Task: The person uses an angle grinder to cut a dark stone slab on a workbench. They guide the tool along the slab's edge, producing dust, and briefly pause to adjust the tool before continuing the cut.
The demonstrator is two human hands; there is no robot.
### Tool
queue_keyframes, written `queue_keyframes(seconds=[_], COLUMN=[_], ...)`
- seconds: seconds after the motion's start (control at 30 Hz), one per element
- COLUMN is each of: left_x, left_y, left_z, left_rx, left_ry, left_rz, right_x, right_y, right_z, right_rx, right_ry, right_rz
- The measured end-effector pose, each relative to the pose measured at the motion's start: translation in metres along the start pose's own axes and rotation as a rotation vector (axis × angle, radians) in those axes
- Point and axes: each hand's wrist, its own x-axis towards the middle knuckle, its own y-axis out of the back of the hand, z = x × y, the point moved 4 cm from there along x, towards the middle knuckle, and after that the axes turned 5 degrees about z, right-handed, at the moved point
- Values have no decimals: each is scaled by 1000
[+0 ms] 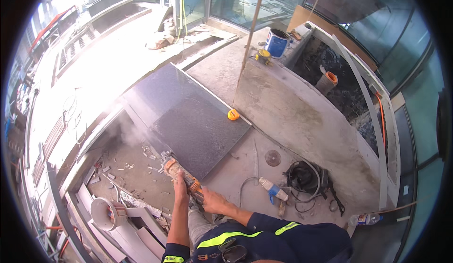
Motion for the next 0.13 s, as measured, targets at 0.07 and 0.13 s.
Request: queue_keyframes(seconds=[0.07, 0.13], left_x=[-7, -11], left_y=[0, 27], left_z=[-7, -4], left_rx=[-21, -41], left_ry=[-37, -102], left_rz=[8, 84], right_x=[-5, -7], right_y=[3, 2], right_z=[-2, -5], right_rx=[8, 112], right_ry=[-40, -146], right_rz=[-40, -125])
